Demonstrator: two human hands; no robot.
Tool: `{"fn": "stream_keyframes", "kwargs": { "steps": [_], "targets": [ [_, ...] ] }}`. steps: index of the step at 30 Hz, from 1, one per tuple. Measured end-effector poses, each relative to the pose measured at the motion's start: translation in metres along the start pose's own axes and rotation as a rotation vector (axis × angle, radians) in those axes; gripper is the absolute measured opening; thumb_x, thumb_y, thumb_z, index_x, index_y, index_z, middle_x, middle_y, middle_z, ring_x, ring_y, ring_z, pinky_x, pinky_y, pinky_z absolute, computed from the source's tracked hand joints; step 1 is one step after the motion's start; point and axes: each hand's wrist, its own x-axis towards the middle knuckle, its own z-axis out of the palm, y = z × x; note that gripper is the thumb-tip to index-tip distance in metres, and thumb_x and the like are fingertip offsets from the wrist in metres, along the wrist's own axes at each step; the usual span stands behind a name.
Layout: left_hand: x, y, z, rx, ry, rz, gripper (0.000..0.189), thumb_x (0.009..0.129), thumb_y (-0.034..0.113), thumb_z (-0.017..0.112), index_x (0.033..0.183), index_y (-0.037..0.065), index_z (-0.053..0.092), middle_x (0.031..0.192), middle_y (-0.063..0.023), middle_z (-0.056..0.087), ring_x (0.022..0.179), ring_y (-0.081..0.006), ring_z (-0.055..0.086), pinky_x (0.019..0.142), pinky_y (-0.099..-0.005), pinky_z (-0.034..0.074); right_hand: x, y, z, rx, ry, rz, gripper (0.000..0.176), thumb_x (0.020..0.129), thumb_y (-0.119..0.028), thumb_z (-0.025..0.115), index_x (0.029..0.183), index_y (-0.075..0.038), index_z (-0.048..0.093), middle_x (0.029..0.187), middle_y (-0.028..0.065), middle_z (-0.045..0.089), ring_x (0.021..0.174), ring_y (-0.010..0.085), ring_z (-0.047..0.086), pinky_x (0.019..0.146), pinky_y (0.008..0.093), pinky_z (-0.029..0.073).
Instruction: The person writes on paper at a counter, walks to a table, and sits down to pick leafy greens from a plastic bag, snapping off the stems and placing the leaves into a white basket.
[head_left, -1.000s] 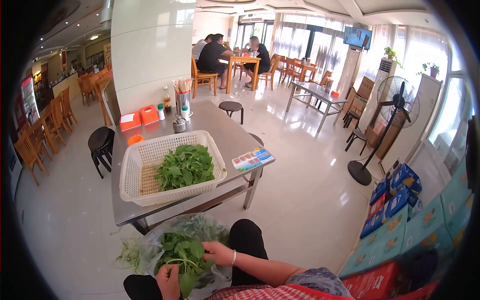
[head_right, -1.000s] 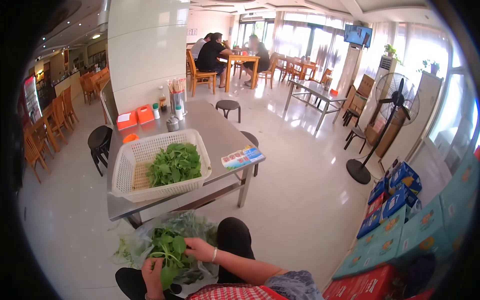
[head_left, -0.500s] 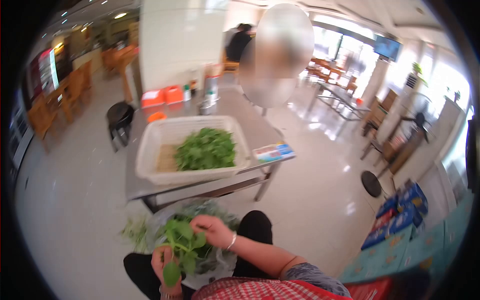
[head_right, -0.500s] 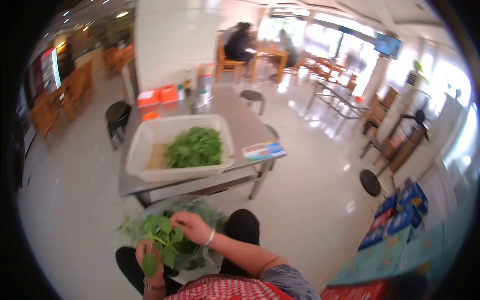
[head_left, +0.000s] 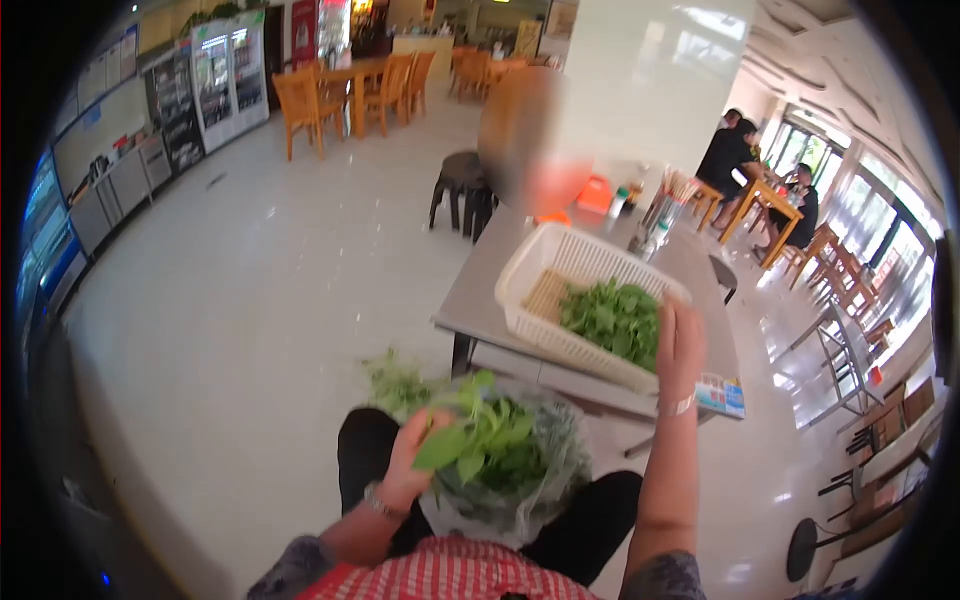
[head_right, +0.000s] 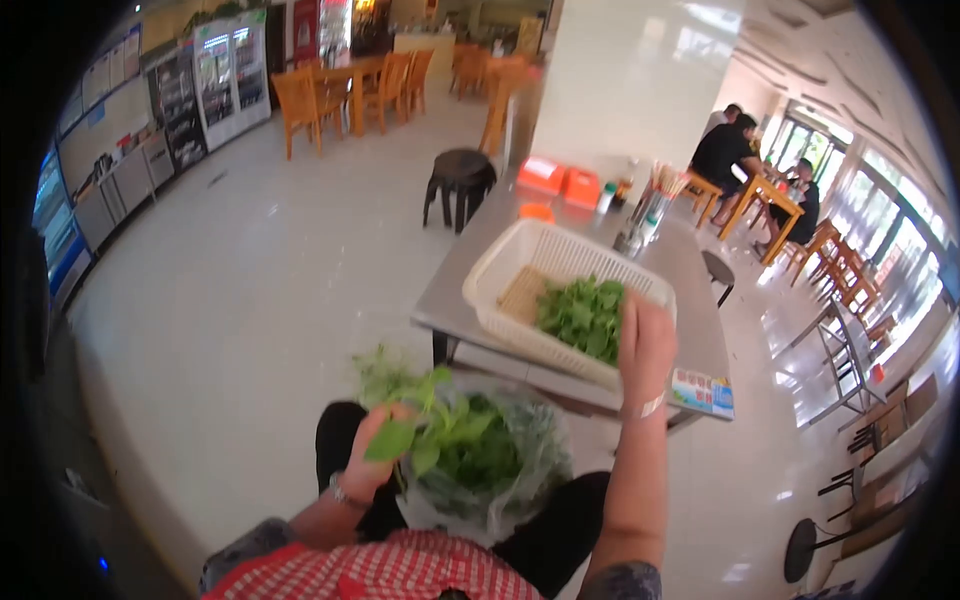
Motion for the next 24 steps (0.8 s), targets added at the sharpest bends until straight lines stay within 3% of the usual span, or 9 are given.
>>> {"fn": "stream_keyframes", "kwargs": {
  "steps": [1,2,5,8,9,12,15,19,24],
  "targets": [
    [0.004,0.0,0.005,0.038,0.015,0.055,0.016,0.098,0.016,0.048,0.106,0.005,0.056,0.072,0.0053,0.049,0.065,-0.0029,0.045,0.059,-0.0209,0.041,0.007,0.026,0.019,-0.206,0.0,-0.069,0.021,0.087,-0.01,0.06,0.106,-0.001,0.064,0.1,0.0155,0.065,0.094,0.0334,0.06,0.083,0.0375,0.048],
    [0.003,0.006,0.009,0.053,0.033,-0.052,0.018,0.098,0.016,0.047,0.11,0.005,0.056,0.069,0.0061,0.045,0.061,-0.0021,0.041,0.055,-0.0198,0.038,0.002,0.041,0.033,-0.405,-0.001,-0.149,0.025,0.087,-0.012,0.061,0.11,-0.002,0.063,0.105,0.0155,0.064,0.098,0.0333,0.059,0.087,0.0382,0.047],
    [0.002,0.027,0.018,-0.026,0.053,-0.22,0.024,0.1,0.016,0.043,0.118,0.006,0.053,0.064,0.0081,0.035,0.052,-0.0008,0.03,0.046,-0.0186,0.027,-0.019,0.009,0.028,0.015,-0.041,-0.119,0.028,0.086,-0.012,0.062,0.112,-0.002,0.062,0.112,0.0153,0.062,0.105,0.032,0.058,0.092,0.0383,0.045],
    [0.002,0.018,0.013,0.054,0.011,-0.225,0.024,0.099,0.017,0.044,0.119,0.006,0.054,0.063,0.0086,0.035,0.053,-0.0007,0.031,0.047,-0.019,0.028,-0.058,-0.026,0.018,0.273,-0.27,-0.026,0.027,0.085,-0.009,0.063,0.112,-0.002,0.062,0.108,0.0141,0.063,0.098,0.0288,0.06,0.087,0.0349,0.047],
    [0.0,0.017,0.014,0.071,-0.001,-0.23,0.023,0.099,0.017,0.045,0.116,0.006,0.056,0.064,0.009,0.035,0.054,-0.0006,0.03,0.047,-0.0191,0.027,-0.07,-0.044,0.014,0.488,-0.346,0.14,0.026,0.084,-0.006,0.064,0.11,-0.003,0.063,0.106,0.0127,0.064,0.089,0.0251,0.061,0.08,0.0307,0.048],
    [-0.004,0.013,0.019,0.115,-0.044,-0.261,0.022,0.099,0.019,0.045,0.113,0.006,0.058,0.064,0.0091,0.035,0.055,-0.0005,0.03,0.049,-0.0193,0.027,-0.096,-0.056,0.013,0.613,-0.532,0.179,0.025,0.082,-0.004,0.065,0.107,-0.004,0.064,0.105,0.012,0.064,0.083,0.0227,0.061,0.075,0.0284,0.049],
    [-0.01,0.011,0.023,0.133,-0.152,-0.281,0.023,0.1,0.02,0.046,0.111,0.006,0.059,0.065,0.0089,0.036,0.057,-0.0009,0.031,0.051,-0.0194,0.028,-0.108,-0.064,0.017,0.664,-0.549,0.105,0.025,0.079,-0.005,0.068,0.104,-0.005,0.065,0.102,0.0118,0.064,0.083,0.0248,0.061,0.075,0.0309,0.049],
    [-0.017,0.014,0.028,0.16,-0.273,-0.297,0.024,0.1,0.021,0.045,0.111,0.005,0.059,0.066,0.0085,0.037,0.059,-0.0017,0.032,0.053,-0.0199,0.03,-0.113,-0.088,0.015,0.484,-0.491,-0.169,0.028,0.072,-0.012,0.075,0.097,-0.007,0.065,0.095,0.0101,0.063,0.083,0.0258,0.062,0.07,0.0326,0.051],
    [-0.024,0.022,0.036,0.167,-0.29,-0.307,0.023,0.1,0.021,0.045,0.11,0.004,0.059,0.066,0.0068,0.039,0.059,-0.0024,0.033,0.053,-0.0206,0.031,-0.139,-0.1,0.019,0.288,-0.577,-0.033,0.021,0.072,-0.015,0.075,0.083,-0.007,0.06,0.079,0.0063,0.061,0.069,0.0249,0.061,0.059,0.0334,0.049]
  ]
}}
